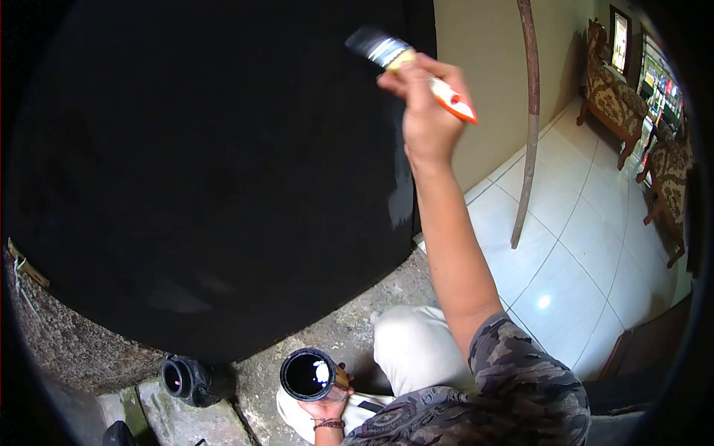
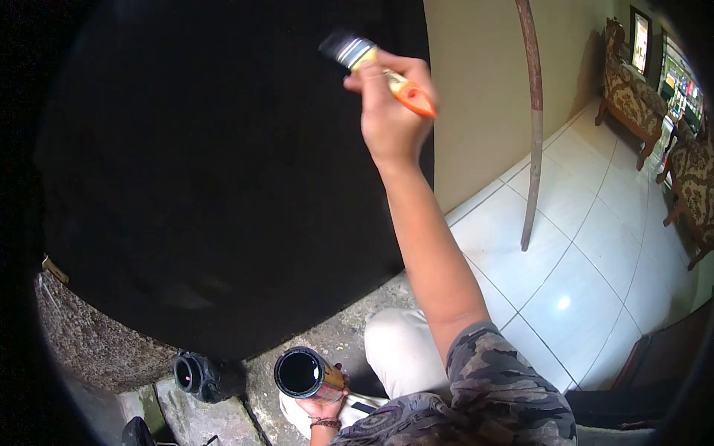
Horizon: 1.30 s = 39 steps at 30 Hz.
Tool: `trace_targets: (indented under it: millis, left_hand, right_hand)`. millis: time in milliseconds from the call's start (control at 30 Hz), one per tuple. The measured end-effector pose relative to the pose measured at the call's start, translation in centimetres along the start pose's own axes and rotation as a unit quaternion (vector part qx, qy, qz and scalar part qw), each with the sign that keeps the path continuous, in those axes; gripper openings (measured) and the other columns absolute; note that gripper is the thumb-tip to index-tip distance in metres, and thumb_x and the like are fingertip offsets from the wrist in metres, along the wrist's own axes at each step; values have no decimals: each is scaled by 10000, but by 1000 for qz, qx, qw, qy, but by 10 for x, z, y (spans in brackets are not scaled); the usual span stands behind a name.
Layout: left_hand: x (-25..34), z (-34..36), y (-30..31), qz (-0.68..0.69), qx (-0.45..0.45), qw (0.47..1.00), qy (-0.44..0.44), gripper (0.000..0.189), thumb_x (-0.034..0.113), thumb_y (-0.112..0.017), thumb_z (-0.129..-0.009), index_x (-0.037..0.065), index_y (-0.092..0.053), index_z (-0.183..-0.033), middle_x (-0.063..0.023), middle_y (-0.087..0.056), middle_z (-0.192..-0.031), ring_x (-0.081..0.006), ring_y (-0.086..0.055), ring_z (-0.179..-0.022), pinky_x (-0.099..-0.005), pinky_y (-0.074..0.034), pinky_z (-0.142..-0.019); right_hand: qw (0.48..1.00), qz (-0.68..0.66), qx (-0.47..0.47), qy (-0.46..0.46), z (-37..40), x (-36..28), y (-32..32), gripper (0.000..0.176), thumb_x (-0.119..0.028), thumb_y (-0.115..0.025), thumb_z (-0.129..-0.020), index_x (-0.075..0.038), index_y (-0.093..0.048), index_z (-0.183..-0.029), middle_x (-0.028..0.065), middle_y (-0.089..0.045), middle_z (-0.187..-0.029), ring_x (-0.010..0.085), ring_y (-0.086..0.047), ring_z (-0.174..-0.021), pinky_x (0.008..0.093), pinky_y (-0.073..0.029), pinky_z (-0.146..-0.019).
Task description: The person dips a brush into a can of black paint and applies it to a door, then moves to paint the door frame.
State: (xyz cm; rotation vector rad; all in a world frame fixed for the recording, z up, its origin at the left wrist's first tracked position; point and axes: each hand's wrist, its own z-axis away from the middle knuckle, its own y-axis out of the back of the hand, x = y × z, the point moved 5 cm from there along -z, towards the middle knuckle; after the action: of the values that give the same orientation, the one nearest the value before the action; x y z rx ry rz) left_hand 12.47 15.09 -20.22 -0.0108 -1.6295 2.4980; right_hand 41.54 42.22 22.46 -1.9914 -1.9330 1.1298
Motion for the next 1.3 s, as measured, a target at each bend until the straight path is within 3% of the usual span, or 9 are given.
trace_targets:
  millis: [200, 267, 533, 600, 700, 833, 967, 1167, 1300]
  left_hand:
    - [1, 0, -7, -43, 25, 998, -25, 792, 762, -433, -825, 135, -614, -1273, -321, -605, -1214, -556, -596, -884, -571, -499, -547]
    - [-2, -1, -11, -32, 21, 999, -15, 791, 758, -430, -831, 132, -610, -1279, -323, -606, -1215, -560, -600, -889, -580, -507, -551]
    - [3, -1, -2, -51, 9, 999, -13, 820, 771, -382, -852, 140, -566, -1341, -318, -599, -1238, -565, -604, -925, -593, -507, -567]
    - [5, 0, -3, -57, 34, 997, -33, 793, 773, -437, -821, 140, -609, -1266, -300, -615, -1190, -517, -596, -901, -561, -484, -552]
    - [2, 0, -6, -57, 36, 997, -35, 804, 779, -437, -815, 140, -607, -1273, -302, -607, -1206, -519, -599, -904, -557, -481, -552]
    - [2, -1, -2, -62, 38, 997, -19, 812, 763, -441, -818, 121, -598, -1289, -312, -604, -1206, -540, -595, -904, -559, -489, -556]
    - [4, -5, 8, -26, -20, 999, 8, 860, 784, -361, -860, 171, -484, -1450, -336, -547, -1340, -616, -580, -1005, -640, -525, -606]
    - [6, -7, 13, -15, -6, 1000, 22, 861, 789, -354, -861, 169, -492, -1443, -352, -540, -1336, -627, -575, -1006, -641, -533, -612]
    - [6, -2, 7, -5, -12, 1000, -2, 862, 793, -354, -858, 171, -497, -1437, -353, -546, -1325, -627, -577, -999, -640, -533, -614]
  right_hand:
    - [982, 13, 66, -177, 78, 55, 91, 110, -37, -636, -917, 36, -581, -979, 168, -680, -912, 225, -741, -734, 303, -622, -657]
    - [934, 171, 86, -303, 95, 57, 115, 129, -54, -652, -911, 43, -603, -981, 161, -684, -899, 224, -737, -706, 316, -624, -636]
    - [973, 146, -19, -176, -28, 10, 4, 214, -31, -678, -890, 88, -616, -1056, 158, -676, -903, 261, -735, -746, 341, -644, -678]
    - [998, -27, -4, -51, -36, -8, -6, 217, -18, -679, -904, 73, -604, -1087, 169, -690, -929, 258, -738, -776, 347, -640, -722]
    - [998, -14, -26, 62, -11, 12, 11, 215, -7, -669, -923, 64, -582, -1106, 182, -696, -973, 261, -741, -801, 361, -638, -780]
    - [988, 48, 20, -146, 95, 78, 89, 161, -15, -607, -958, 38, -546, -1097, 207, -668, -1093, 299, -739, -851, 388, -630, -809]
    - [939, 128, 88, -307, 160, 74, 139, 76, 7, -627, -933, 32, -567, -973, 153, -671, -949, 190, -715, -782, 315, -640, -708]
    - [984, 51, 15, -172, 60, 32, 8, 153, -49, -699, -905, 26, -620, -1012, 113, -687, -859, 215, -742, -704, 287, -597, -654]
    - [993, -107, 6, -57, 17, -13, -27, 171, -12, -678, -912, 62, -588, -1037, 202, -662, -1027, 275, -736, -820, 360, -651, -765]
